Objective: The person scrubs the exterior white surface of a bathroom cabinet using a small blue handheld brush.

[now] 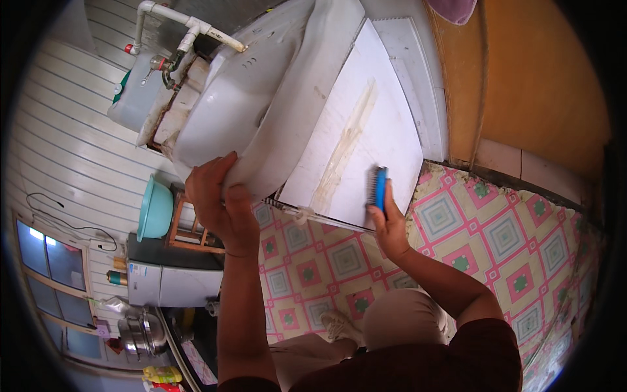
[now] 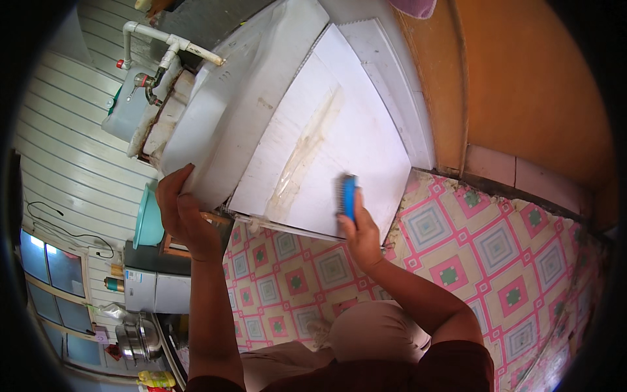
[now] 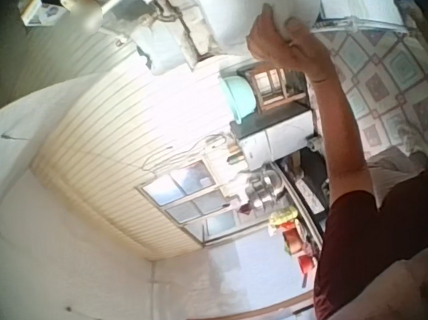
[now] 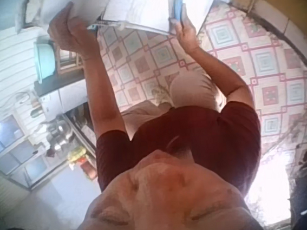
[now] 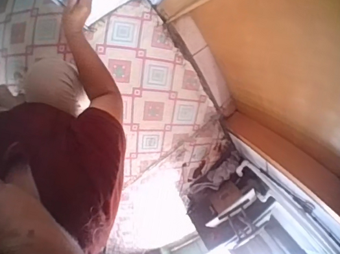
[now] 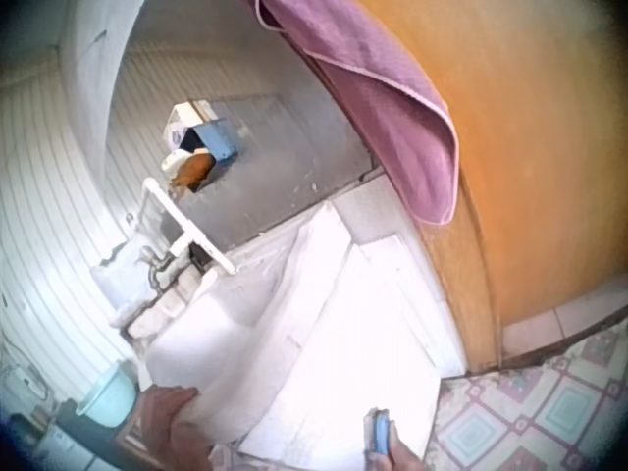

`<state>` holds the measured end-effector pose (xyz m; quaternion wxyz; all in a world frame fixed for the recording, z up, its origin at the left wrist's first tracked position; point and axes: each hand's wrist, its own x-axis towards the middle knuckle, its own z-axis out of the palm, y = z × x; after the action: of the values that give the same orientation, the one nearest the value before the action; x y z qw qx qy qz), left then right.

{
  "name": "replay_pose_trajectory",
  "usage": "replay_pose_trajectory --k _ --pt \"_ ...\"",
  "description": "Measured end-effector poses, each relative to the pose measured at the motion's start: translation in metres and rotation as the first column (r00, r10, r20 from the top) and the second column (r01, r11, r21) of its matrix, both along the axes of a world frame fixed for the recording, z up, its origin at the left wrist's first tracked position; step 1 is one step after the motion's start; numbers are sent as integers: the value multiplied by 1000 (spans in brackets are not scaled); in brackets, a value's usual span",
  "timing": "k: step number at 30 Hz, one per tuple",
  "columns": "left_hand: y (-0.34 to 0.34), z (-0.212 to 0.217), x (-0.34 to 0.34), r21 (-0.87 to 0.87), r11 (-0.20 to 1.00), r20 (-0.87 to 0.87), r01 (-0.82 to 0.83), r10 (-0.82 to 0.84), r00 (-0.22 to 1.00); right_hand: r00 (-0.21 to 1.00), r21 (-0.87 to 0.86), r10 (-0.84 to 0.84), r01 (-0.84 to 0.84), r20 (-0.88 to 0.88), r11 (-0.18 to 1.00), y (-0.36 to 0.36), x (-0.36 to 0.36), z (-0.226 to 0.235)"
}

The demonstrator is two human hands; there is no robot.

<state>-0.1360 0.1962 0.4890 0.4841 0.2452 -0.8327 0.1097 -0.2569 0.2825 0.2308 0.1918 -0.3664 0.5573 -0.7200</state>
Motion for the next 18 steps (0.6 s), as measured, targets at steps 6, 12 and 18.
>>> replay_pose_trajectory --k 6,12,18 --pt "-4 -2 -6 -13 1000 0 27 -27 1000 584 246 -62 -242 809 938 9 -2 -74" --pt "-4 -8 1 75 997 -60 11 -7 998 709 -113 282 -277 646 954 9 -10 72" --pt "-5 -9 -2 46 999 -22 0 1 1000 835 -82 234 -223 498 971 -1 -5 53"
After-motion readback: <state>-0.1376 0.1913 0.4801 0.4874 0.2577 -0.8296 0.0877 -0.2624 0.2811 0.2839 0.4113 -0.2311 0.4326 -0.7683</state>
